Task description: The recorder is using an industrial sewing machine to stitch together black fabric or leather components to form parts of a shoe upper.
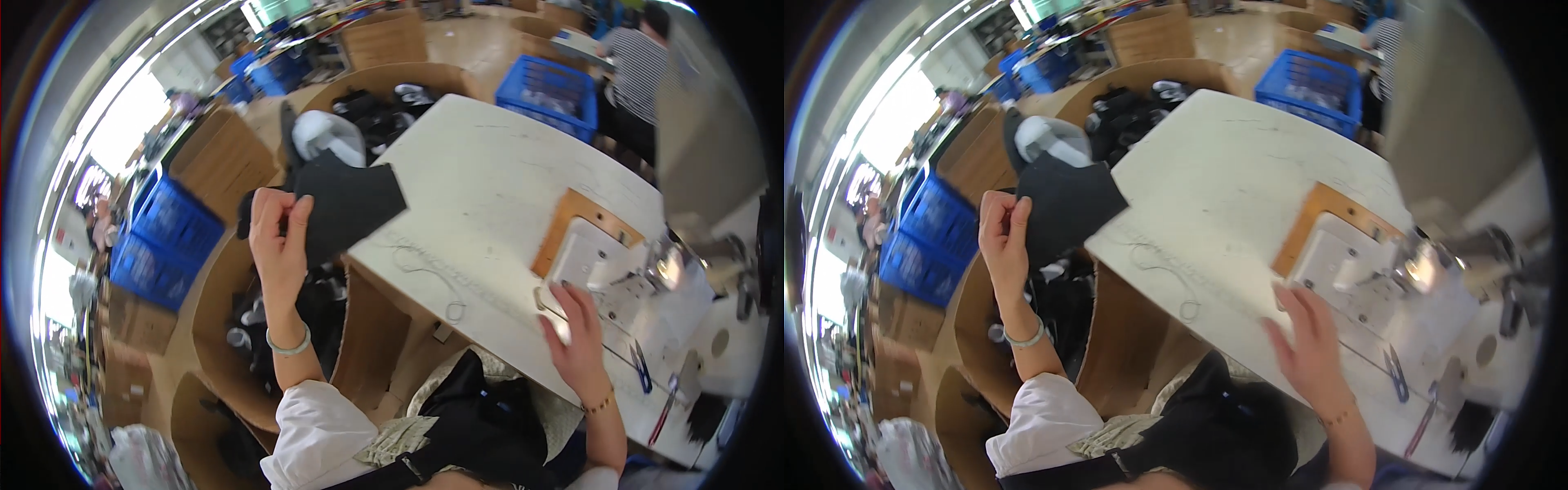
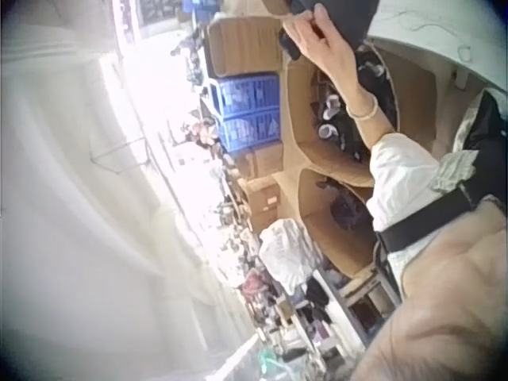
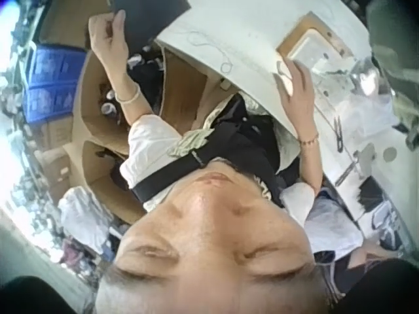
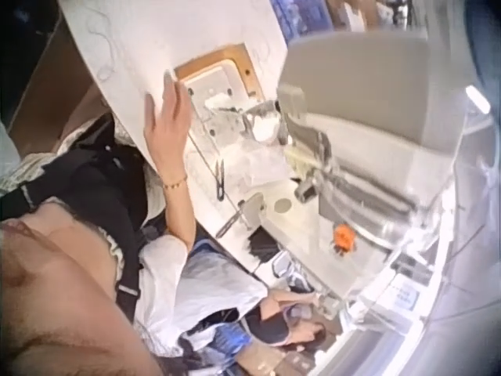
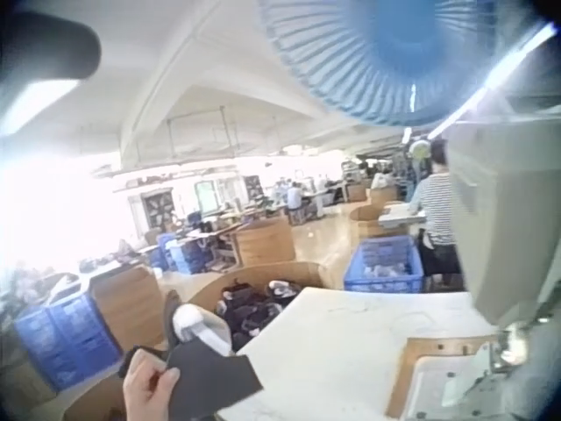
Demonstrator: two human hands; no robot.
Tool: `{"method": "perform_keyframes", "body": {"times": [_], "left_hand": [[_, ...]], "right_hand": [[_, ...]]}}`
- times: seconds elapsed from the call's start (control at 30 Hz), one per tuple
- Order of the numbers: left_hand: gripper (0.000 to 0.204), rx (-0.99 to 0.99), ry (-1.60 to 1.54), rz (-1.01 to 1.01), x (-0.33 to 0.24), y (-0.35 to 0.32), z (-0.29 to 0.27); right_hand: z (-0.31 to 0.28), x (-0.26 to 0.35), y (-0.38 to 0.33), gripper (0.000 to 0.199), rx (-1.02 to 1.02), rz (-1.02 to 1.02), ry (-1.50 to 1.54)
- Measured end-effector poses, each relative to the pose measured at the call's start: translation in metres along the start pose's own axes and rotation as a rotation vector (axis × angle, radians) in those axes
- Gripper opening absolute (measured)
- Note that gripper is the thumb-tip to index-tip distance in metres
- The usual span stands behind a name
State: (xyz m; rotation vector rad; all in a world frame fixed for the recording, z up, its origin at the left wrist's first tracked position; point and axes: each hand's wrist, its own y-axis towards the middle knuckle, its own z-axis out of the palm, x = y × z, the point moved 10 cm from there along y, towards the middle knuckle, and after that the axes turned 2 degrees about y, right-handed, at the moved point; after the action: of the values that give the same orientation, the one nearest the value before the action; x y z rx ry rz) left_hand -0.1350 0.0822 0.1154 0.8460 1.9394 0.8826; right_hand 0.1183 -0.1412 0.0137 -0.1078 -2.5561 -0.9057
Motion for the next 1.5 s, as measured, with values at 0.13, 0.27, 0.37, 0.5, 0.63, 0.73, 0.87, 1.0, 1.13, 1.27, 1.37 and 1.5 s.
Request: {"method": "perform_keyframes", "body": {"times": [0.13,0.27,0.37,0.5,0.63,0.73,0.87,1.0,1.13,1.27,1.37,1.5], "left_hand": [[0.017,0.344,-0.446,-0.153,-0.037,0.006,0.109],[0.019,0.695,-0.785,-0.472,-0.050,-0.011,0.195],[0.023,0.839,-0.938,-0.595,-0.062,-0.018,0.215],[0.022,0.887,-0.936,-0.450,-0.077,-0.018,0.206],[0.020,0.639,-0.792,-0.230,-0.086,-0.006,0.172],[0.035,0.559,-0.568,0.172,-0.116,0.000,0.145],[0.041,0.545,-0.386,0.471,-0.146,-0.002,0.133],[0.038,0.629,-0.327,0.468,-0.170,-0.008,0.148],[0.046,0.605,-0.186,0.534,-0.167,-0.007,0.166],[0.054,0.920,-0.283,0.486,-0.167,-0.009,0.199],[0.047,1.114,-0.290,0.505,-0.168,-0.017,0.230],[0.036,1.082,-0.209,0.481,-0.155,-0.018,0.242]], "right_hand": [[0.008,-0.016,0.045,0.064,-0.087,0.131,0.452],[0.018,-0.068,0.039,0.050,-0.035,0.382,0.453],[0.030,-0.097,0.026,0.041,-0.104,0.633,1.126],[0.024,-0.102,0.028,0.042,-0.216,0.622,1.340],[0.020,-0.107,0.030,0.046,-0.327,0.601,1.438],[0.021,-0.110,0.036,0.052,-0.370,0.591,1.556],[0.043,-0.105,0.037,0.055,-0.292,0.694,1.799],[0.080,-0.119,0.022,0.049,-0.137,0.968,1.814],[0.111,-0.154,-0.007,0.040,-0.151,1.224,1.668],[0.101,-0.151,-0.013,0.036,-0.123,1.207,1.619],[0.087,-0.163,-0.017,0.033,-0.092,1.108,1.354],[-0.023,-0.066,0.013,0.052,-0.260,0.183,0.073]]}}
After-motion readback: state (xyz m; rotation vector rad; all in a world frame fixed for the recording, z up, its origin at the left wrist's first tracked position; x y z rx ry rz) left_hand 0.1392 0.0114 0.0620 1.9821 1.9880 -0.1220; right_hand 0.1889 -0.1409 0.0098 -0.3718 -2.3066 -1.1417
